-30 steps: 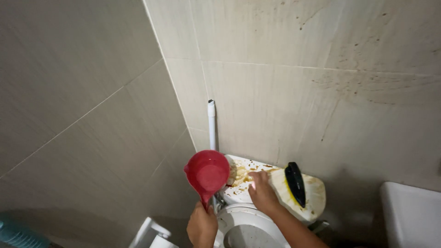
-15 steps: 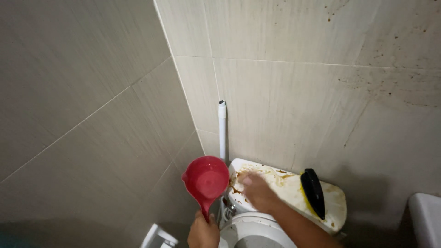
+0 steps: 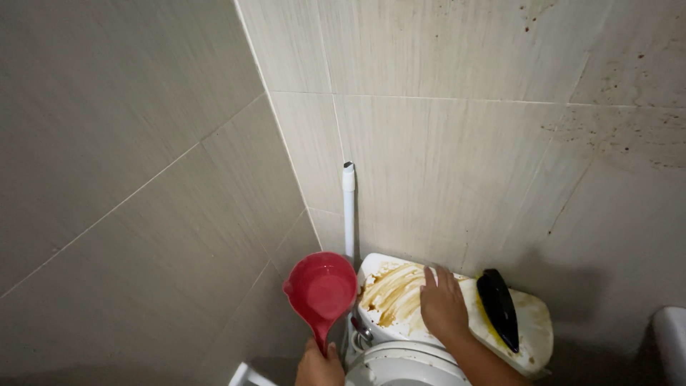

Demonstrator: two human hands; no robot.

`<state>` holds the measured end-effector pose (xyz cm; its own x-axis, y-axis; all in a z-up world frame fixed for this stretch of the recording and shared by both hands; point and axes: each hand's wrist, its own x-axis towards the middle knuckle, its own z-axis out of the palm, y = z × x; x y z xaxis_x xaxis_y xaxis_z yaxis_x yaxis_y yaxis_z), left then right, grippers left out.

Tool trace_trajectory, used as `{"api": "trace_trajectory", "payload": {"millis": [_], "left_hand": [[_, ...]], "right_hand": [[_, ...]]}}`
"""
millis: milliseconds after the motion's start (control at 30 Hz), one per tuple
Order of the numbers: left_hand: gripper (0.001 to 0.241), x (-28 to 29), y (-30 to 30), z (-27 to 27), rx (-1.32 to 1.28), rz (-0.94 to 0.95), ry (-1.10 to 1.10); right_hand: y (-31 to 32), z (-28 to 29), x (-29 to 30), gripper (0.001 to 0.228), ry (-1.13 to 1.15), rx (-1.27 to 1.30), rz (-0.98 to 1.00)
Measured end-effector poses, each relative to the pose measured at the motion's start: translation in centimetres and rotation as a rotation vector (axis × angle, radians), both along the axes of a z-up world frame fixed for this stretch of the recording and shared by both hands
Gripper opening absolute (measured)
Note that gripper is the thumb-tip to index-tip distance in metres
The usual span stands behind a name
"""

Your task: The person scrubs the top of a toilet tank with a brush, then pours water from a red scoop onto the tank to rinse it. They refill the scoop at the sink and pour more water onto the tank before placing the scoop and brush on the sink.

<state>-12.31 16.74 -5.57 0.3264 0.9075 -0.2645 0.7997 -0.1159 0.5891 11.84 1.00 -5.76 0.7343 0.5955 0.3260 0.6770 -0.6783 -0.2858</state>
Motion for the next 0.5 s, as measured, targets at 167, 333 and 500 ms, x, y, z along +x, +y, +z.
{"api": "trace_trajectory", "payload": {"millis": [167,333,500], "left_hand": [[0.048,1.0,-0.2,0.2,-0.065,0.077,0.059],[0.057,1.0,0.8,-1.7,0.003,0.036,-0.001],[0.048,1.5,1.5,-3.5,-0.086,0.147,0.036]], "right_hand": [[4.6,1.1,-1.1,0.055,0.058,-0.249,-0.137],[10.0,-3.4,-0.3,0.054,-0.203,-0.415,0.218],[7.0,4.2,-3.5,0.051,0.075,-0.068,0.814]]}}
